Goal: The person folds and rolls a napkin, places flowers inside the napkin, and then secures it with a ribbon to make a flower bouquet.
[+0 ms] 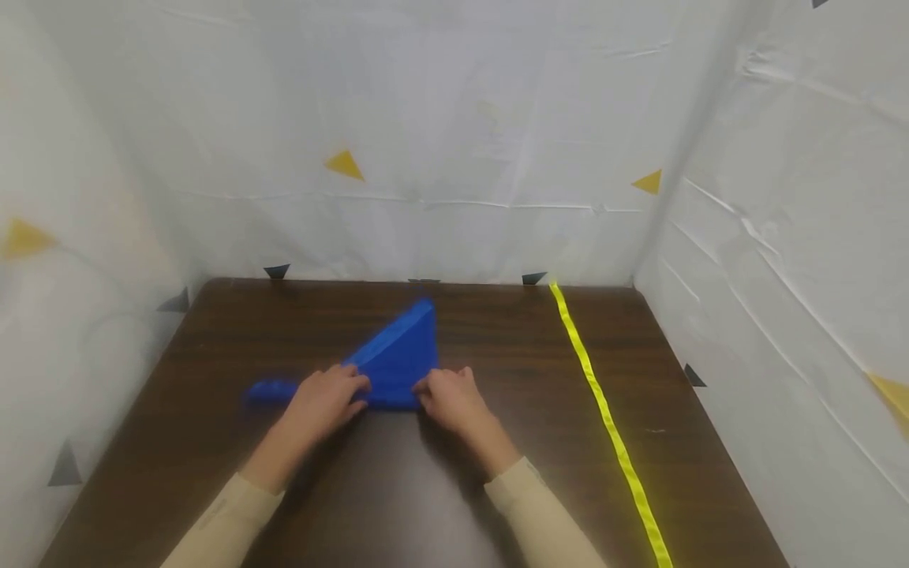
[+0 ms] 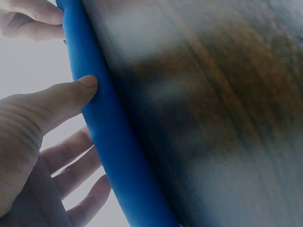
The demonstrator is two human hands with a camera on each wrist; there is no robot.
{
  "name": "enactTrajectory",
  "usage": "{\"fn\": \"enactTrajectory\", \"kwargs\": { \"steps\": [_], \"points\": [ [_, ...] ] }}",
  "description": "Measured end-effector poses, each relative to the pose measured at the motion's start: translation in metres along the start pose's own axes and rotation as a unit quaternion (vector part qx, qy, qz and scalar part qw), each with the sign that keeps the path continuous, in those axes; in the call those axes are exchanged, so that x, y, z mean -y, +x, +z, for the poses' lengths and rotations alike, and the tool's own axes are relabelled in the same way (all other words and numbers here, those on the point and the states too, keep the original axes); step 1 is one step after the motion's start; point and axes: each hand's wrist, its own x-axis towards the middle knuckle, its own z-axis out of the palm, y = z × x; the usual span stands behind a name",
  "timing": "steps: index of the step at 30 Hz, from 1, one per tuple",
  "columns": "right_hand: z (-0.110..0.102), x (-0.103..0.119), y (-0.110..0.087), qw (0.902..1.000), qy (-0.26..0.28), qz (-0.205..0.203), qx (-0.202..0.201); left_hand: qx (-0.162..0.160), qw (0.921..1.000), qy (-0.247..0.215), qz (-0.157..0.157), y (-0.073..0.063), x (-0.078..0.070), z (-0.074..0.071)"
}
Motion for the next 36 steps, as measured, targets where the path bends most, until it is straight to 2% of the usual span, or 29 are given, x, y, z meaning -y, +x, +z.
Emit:
{"fn": "enactTrajectory", "kwargs": {
  "steps": [5,9,13,19,28,36],
  "points": [
    [-0.001,-0.001,-0.002,0.9999,-0.004,-0.009,-0.004,-0.011,0.9999,0.004,-0.007,0.001,0.001,0.002],
    [0.003,-0.001,0.000,0.9995,-0.027,-0.014,-0.007,-0.011,0.9998,0.009,-0.017,0.001,0.002,0.003],
    [0.008,0.000,-0.002,0.9978,-0.063,-0.019,-0.003,-0.013,0.9998,0.006,-0.013,0.001,0.001,0.002],
    [0.005,0.007,-0.008,0.9949,-0.095,-0.034,-0.009,-0.016,0.9998,0.002,-0.013,-0.001,0.001,0.000],
    [0.003,0.006,-0.013,0.9974,-0.054,-0.039,-0.027,-0.005,1.0000,-0.007,-0.002,-0.006,0.001,0.000],
    [0.000,0.007,-0.013,0.9986,-0.037,-0.036,-0.010,0.009,0.9999,-0.012,-0.003,-0.011,-0.001,-0.003]
  ]
}}
